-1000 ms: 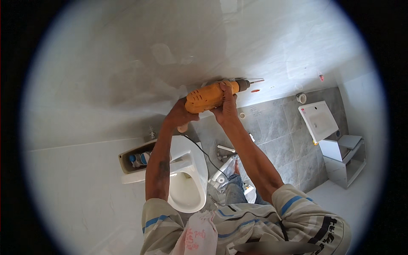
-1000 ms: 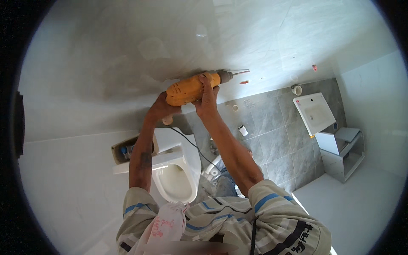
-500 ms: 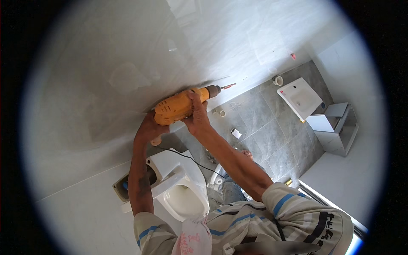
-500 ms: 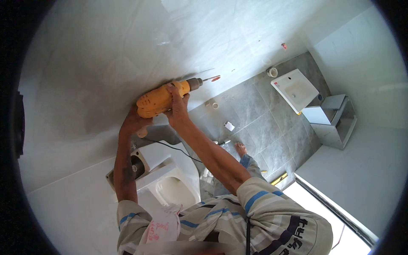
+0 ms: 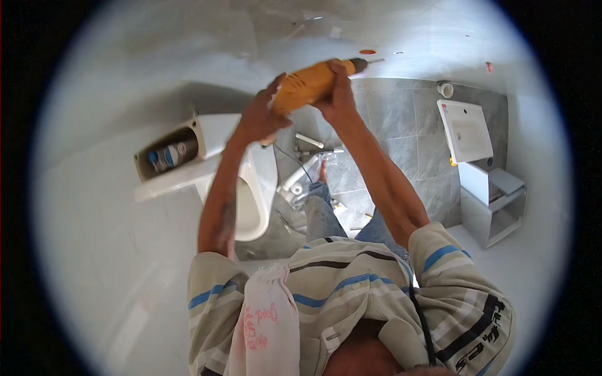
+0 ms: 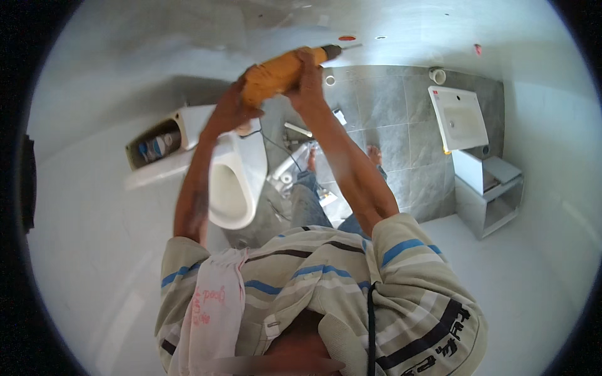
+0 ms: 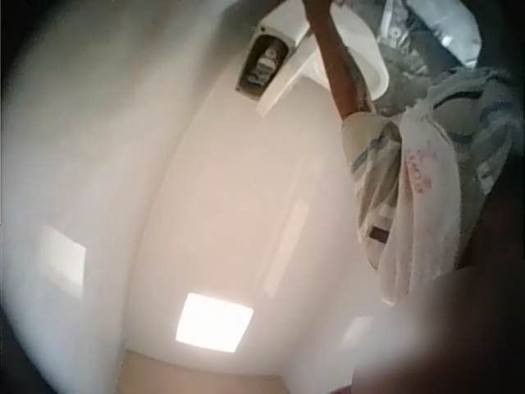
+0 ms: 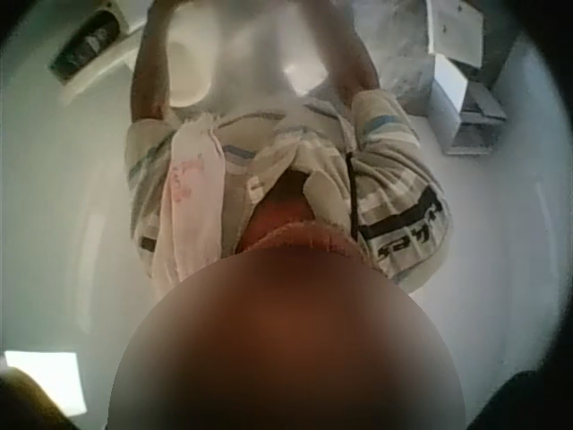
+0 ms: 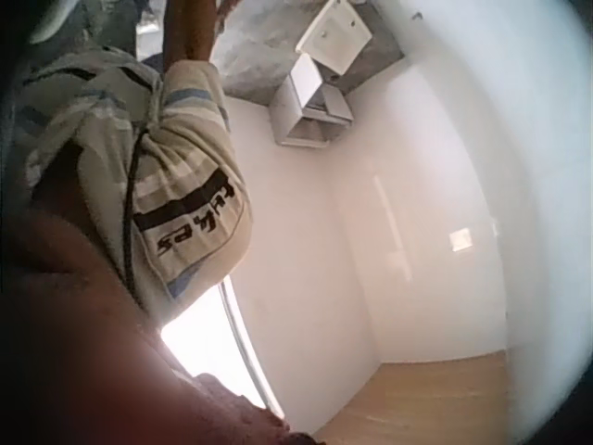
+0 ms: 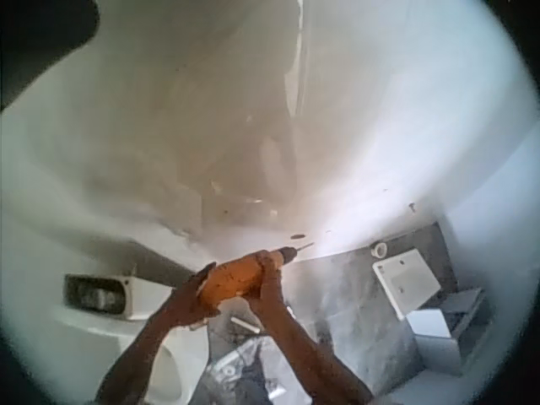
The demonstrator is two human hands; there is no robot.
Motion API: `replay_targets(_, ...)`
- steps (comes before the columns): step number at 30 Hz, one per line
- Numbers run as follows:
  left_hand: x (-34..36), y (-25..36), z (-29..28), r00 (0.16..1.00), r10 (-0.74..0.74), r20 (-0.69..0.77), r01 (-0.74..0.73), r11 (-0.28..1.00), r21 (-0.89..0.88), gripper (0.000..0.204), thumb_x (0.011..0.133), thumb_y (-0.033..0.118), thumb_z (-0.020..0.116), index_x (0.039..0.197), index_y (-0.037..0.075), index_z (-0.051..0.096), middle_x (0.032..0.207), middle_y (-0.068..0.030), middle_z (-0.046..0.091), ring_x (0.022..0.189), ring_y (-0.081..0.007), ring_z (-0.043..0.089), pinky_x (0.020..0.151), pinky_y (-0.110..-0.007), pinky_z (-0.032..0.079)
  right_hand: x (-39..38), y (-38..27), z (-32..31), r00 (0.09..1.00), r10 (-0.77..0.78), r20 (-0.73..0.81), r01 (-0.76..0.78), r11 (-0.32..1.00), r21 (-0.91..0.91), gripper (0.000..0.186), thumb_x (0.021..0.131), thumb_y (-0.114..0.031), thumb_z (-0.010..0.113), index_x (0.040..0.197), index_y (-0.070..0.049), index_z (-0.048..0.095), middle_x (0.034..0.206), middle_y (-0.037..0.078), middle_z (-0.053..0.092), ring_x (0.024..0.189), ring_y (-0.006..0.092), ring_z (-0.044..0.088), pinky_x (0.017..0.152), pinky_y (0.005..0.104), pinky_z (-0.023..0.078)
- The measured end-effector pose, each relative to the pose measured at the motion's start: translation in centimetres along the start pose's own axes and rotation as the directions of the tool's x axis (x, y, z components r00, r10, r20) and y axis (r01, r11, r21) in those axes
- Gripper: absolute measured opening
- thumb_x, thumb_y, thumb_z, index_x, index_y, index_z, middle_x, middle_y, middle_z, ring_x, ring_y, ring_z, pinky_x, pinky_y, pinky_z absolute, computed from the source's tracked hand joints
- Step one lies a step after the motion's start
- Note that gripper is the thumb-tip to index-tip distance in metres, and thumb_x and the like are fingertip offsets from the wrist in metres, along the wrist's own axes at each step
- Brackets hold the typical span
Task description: Drilling holes into a bathroom wall and inserting wall plugs for fixture installation.
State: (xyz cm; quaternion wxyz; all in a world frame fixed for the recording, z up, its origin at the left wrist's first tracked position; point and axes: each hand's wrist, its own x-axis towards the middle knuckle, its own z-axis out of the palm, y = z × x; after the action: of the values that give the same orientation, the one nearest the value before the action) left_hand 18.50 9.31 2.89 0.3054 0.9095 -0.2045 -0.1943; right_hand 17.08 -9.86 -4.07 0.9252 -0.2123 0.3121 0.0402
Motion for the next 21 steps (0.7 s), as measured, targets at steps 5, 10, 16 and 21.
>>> replay_targets(5,-18.4,1.1,21.6,0.856,-0.45,-0.252,0.412,0.891,-0.193,0.068,0.084,0.031,0.069,0.139,0.002,0.042,0.122,-0.0232,0.056,0.113,-0.0397,0.054,0.093,-0.049,0.045,-3.1,-3.1,-12.6,0.983,0.021,-0.182,-0.039,0.995,-0.094,0.046,0.08,-0.034,0.068,0.115,-0.014,0.047,0.104,0.006,0.056,0.095,0.0256,0.062,0.074,0.0518,0.055)
replay_targets(10,-33.0,11.1,38.6,0.806,-0.509,0.301,0.58,0.779,-0.237,0.03,0.086,0.029,0.063,0.104,0.005,0.062,0.1,-0.0215,0.064,0.095,-0.0408,0.061,0.08,-0.049,0.049,-4.5,-6.3,-27.1,0.936,-0.326,-0.132,0.185,0.776,-0.603,0.047,0.081,-0.044,0.07,0.115,-0.015,0.055,0.113,0.006,0.058,0.101,0.0251,0.061,0.082,0.052,0.052)
replay_targets(16,-35.3,16.6,39.1,0.568,-0.262,0.78,0.765,0.518,-0.383,0.024,0.087,0.027,0.063,0.1,0.007,0.067,0.09,-0.0145,0.07,0.085,-0.029,0.066,0.077,-0.041,0.051,-2.3,-11.3,-34.9,0.863,0.0,-0.505,-0.227,0.893,-0.388,0.072,0.072,-0.04,0.08,0.127,-0.017,0.039,0.116,0.007,0.056,0.102,0.0288,0.06,0.075,0.0584,0.049)
replay_targets(21,-41.5,3.1,50.5,0.992,-0.123,-0.034,-0.071,-0.306,-0.949,0.03,0.085,0.013,0.067,0.113,0.003,0.065,0.085,-0.0062,0.066,0.075,-0.016,0.061,0.068,-0.032,0.049,7.4,-8.2,-43.0,0.866,-0.004,-0.5,-0.268,0.84,-0.471,0.049,0.076,-0.049,0.073,0.11,-0.019,0.057,0.104,0.003,0.061,0.095,0.0268,0.062,0.074,0.0542,0.048)
